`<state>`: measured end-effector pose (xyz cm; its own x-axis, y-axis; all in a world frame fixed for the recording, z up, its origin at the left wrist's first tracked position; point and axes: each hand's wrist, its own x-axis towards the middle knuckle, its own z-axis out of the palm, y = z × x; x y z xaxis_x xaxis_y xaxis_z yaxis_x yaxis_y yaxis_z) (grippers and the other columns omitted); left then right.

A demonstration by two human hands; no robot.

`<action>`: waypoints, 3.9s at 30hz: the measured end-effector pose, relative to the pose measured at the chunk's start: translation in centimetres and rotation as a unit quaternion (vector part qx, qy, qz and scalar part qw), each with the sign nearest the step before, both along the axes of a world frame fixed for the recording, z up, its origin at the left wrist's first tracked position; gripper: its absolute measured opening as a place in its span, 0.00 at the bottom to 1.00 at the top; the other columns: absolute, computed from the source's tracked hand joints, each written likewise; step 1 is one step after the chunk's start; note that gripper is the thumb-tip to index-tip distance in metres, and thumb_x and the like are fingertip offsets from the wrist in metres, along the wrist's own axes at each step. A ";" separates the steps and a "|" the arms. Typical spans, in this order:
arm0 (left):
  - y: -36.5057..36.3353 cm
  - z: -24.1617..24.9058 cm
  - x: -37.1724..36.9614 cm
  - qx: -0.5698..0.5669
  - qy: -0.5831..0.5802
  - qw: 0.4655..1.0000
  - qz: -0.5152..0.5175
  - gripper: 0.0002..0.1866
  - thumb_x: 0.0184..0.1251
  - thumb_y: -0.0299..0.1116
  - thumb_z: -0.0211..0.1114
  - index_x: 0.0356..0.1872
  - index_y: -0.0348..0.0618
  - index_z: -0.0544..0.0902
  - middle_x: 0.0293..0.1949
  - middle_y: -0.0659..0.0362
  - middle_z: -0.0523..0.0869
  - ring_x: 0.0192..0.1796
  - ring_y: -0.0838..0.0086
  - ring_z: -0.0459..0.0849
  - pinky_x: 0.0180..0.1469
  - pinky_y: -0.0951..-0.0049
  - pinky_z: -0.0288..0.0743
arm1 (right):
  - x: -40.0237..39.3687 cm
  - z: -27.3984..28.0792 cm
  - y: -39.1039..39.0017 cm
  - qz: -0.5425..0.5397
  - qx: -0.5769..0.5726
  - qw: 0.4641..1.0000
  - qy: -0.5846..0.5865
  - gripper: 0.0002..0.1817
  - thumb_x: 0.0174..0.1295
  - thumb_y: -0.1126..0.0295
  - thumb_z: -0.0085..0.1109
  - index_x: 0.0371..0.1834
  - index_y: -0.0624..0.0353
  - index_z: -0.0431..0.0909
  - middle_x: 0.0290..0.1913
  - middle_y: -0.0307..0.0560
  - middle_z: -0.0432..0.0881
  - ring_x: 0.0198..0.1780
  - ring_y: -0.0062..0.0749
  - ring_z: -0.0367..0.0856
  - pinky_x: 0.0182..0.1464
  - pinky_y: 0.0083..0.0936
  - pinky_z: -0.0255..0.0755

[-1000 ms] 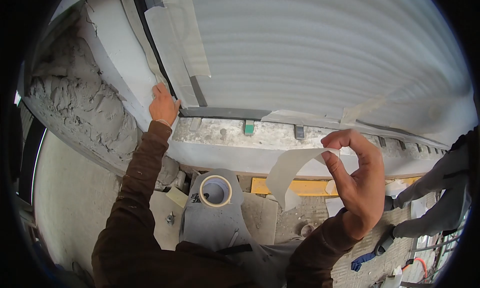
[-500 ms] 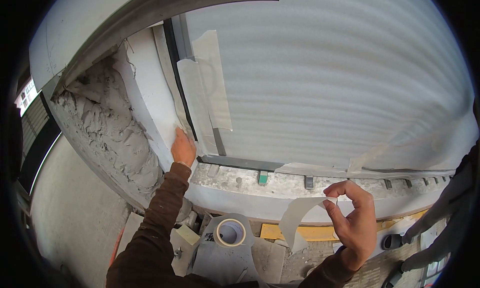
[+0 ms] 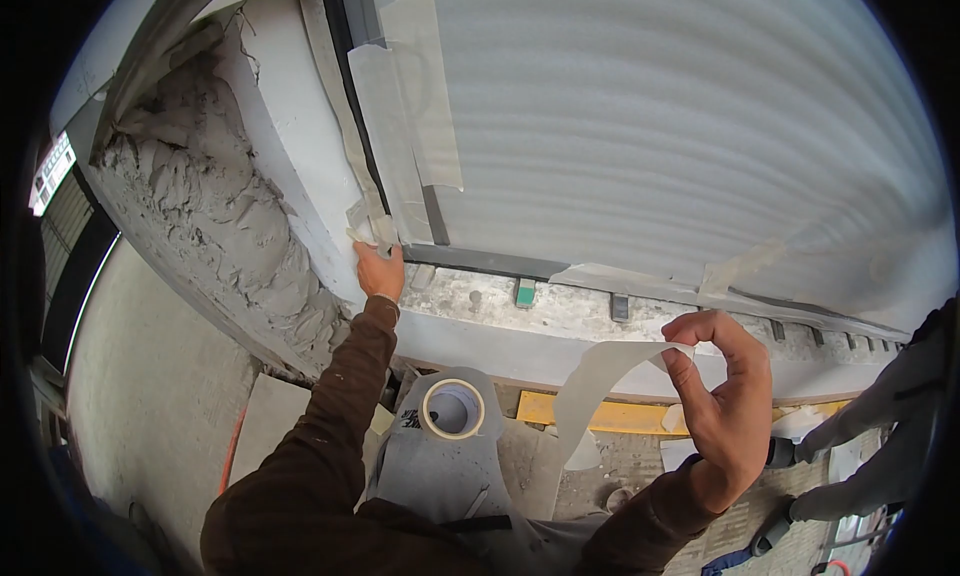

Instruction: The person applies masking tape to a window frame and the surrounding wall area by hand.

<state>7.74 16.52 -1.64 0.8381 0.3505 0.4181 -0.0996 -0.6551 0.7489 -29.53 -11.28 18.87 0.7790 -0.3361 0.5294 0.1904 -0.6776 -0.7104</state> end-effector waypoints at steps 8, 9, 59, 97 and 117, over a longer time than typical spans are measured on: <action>-2.1 -0.2 1.2 -0.016 -0.065 0.997 0.029 0.25 0.61 0.37 0.74 0.48 0.38 0.67 0.46 0.41 0.83 0.47 0.39 0.84 0.50 0.44 0.76 | -0.7 0.1 -0.1 0.001 -0.009 1.000 0.005 0.07 0.57 0.80 0.66 0.34 0.66 0.76 0.38 0.49 0.87 0.44 0.33 0.83 0.55 0.28 0.73; -2.2 0.4 1.0 -0.014 -0.048 0.998 0.033 0.25 0.61 0.36 0.74 0.48 0.38 0.67 0.47 0.42 0.83 0.47 0.40 0.84 0.50 0.44 0.76 | -0.8 0.1 -0.2 -0.001 -0.010 1.000 0.006 0.07 0.57 0.80 0.66 0.34 0.66 0.76 0.38 0.49 0.87 0.44 0.33 0.83 0.55 0.28 0.73; 14.2 17.5 -18.4 -0.471 -0.234 0.847 -0.077 0.10 0.74 0.34 0.56 0.32 0.43 0.72 0.23 0.66 0.74 0.16 0.84 0.62 0.19 0.81 0.55 | 3.7 -0.3 -2.2 0.075 0.023 0.995 -0.061 0.08 0.55 0.80 0.67 0.33 0.66 0.76 0.35 0.50 0.86 0.40 0.36 0.84 0.52 0.28 0.74; 39.1 -30.1 -42.6 0.233 0.599 0.752 0.147 0.23 0.55 0.40 0.74 0.47 0.34 0.83 0.46 0.40 0.89 0.49 0.47 0.89 0.51 0.56 0.84 | 6.8 -2.1 -0.4 0.092 0.014 0.995 0.020 0.08 0.59 0.78 0.67 0.35 0.65 0.75 0.37 0.48 0.86 0.43 0.32 0.81 0.54 0.27 0.72; 37.3 -31.2 -31.2 0.258 0.465 0.841 -0.099 0.25 0.66 0.51 0.60 0.28 0.35 0.88 0.33 0.41 0.89 0.41 0.45 0.88 0.49 0.51 0.81 | 5.8 -1.8 0.4 0.084 0.010 0.996 0.031 0.08 0.60 0.78 0.67 0.34 0.66 0.76 0.37 0.48 0.86 0.42 0.31 0.82 0.54 0.27 0.73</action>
